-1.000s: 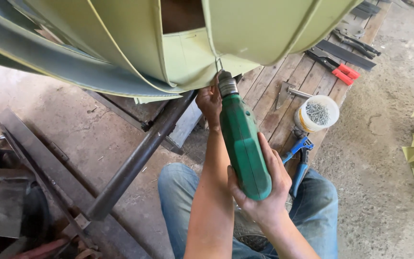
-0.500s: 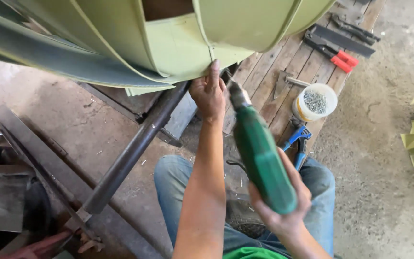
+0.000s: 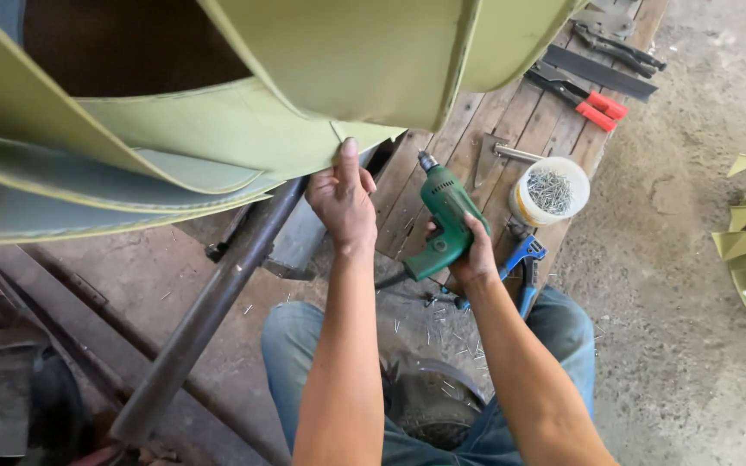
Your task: Drilling holes and using a rivet gun to join metal sheets together to assemble a structure.
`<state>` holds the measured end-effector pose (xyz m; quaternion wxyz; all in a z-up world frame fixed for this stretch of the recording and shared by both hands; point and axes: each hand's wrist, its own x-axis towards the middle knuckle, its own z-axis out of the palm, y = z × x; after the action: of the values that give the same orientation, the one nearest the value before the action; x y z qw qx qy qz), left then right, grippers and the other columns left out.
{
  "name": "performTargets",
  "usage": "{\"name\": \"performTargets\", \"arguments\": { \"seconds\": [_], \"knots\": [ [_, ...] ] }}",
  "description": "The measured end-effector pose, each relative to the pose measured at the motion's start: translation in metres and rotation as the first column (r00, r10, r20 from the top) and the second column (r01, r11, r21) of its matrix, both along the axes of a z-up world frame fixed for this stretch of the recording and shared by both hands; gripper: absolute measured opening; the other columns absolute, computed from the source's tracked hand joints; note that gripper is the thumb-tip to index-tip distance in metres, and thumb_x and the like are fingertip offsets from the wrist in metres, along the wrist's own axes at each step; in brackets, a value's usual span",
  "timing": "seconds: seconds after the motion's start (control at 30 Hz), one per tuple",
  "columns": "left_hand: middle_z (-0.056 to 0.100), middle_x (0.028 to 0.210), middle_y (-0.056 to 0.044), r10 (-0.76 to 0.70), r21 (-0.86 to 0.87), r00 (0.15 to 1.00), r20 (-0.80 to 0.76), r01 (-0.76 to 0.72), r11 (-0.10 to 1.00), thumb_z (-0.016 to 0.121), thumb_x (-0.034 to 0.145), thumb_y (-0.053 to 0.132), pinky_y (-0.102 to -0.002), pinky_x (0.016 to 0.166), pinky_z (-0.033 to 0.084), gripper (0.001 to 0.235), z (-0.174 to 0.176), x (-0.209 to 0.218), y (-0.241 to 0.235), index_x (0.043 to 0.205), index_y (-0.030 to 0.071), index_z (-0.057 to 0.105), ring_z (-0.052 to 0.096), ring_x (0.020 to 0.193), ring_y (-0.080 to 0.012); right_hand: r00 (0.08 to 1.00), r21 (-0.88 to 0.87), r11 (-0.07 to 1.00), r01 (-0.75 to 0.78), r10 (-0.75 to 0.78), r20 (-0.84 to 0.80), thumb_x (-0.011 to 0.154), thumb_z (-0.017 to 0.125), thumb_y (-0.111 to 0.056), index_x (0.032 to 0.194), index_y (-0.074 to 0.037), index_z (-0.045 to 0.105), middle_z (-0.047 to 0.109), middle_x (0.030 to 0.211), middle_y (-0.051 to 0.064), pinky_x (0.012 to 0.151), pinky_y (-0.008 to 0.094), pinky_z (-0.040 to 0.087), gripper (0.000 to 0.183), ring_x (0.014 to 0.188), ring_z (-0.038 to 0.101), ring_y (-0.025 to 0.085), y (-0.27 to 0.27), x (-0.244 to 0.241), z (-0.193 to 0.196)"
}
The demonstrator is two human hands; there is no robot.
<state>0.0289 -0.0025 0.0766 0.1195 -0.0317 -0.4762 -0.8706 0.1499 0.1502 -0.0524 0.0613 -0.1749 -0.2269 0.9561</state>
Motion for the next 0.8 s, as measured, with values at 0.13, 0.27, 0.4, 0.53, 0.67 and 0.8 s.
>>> {"name": "performTargets", "arguments": {
  "seconds": [0.13,0.27,0.4,0.53,0.67,0.8],
  "knots": [
    [0.07,0.08,-0.001,-0.014,-0.013,0.998,0.061,0.015,1.0,0.076,0.098,0.026,-0.022,0.044,0.039,0.024,0.0,0.0,0.003,0.087,0.004,0.073,0.051,0.05,-0.0068,0.992,0.06,0.998,-0.03,0.022,0.121,0.092,0.065,-0.043,0.138,0.001,0.055,0.069,0.11,0.018,0.093,0.045,0.056,0.064,0.096,0.07,0.03,0.025,0.003,-0.023],
    [0.07,0.079,-0.001,-0.014,0.005,1.0,0.009,0.014,1.0,0.076,0.098,0.027,-0.022,0.044,0.038,0.024,0.003,0.002,0.0,0.089,0.004,0.073,0.051,0.05,-0.007,0.748,0.7,0.598,-0.391,-0.236,0.62,0.085,0.072,-0.05,0.128,0.001,0.068,0.075,0.109,0.017,0.091,0.045,0.06,0.066,0.097,0.074,0.031,0.051,0.05,-0.003],
    [0.066,0.074,0.001,-0.017,-0.008,0.999,-0.027,0.017,1.0,0.076,0.099,0.029,-0.021,0.042,0.037,0.027,-0.001,0.002,-0.004,0.086,0.005,0.071,0.05,0.048,-0.0068,0.447,0.673,-0.068,-0.736,-0.796,0.408,0.07,0.09,-0.061,0.122,0.006,0.057,0.061,0.122,0.029,0.088,0.054,0.051,0.09,0.114,0.06,0.046,0.076,0.083,-0.008],
    [0.07,0.078,-0.001,-0.011,0.012,0.999,-0.043,0.012,1.0,0.076,0.097,0.029,-0.022,0.042,0.039,0.026,-0.002,0.002,0.003,0.087,0.005,0.073,0.051,0.049,-0.0061,0.382,0.62,0.018,-0.785,-0.774,0.506,0.062,0.093,-0.061,0.127,0.005,0.051,0.059,0.127,0.028,0.086,0.051,0.05,0.101,0.115,0.06,0.044,0.086,0.087,-0.045],
    [0.073,0.082,-0.002,0.002,0.058,0.999,-0.038,0.0,0.998,0.077,0.097,0.027,-0.022,0.04,0.039,0.025,-0.008,-0.005,-0.001,0.085,0.005,0.071,0.05,0.048,-0.0058,0.481,0.753,0.181,-0.632,-0.67,0.565,0.074,0.089,-0.045,0.112,0.01,0.067,0.071,0.102,0.023,0.082,0.043,0.054,0.069,0.094,0.068,0.032,0.099,0.104,-0.073],
    [0.074,0.086,-0.003,-0.029,0.081,1.0,-0.012,0.03,0.996,0.076,0.097,0.026,-0.021,0.042,0.039,0.022,-0.007,0.0,0.001,0.091,0.005,0.073,0.049,0.05,-0.0049,0.749,0.871,0.423,-0.252,-0.484,0.452,0.079,0.087,-0.02,0.107,0.01,0.068,0.069,0.088,0.011,0.071,0.037,0.053,0.046,0.077,0.064,0.022,0.067,0.115,-0.017]
  ]
}}
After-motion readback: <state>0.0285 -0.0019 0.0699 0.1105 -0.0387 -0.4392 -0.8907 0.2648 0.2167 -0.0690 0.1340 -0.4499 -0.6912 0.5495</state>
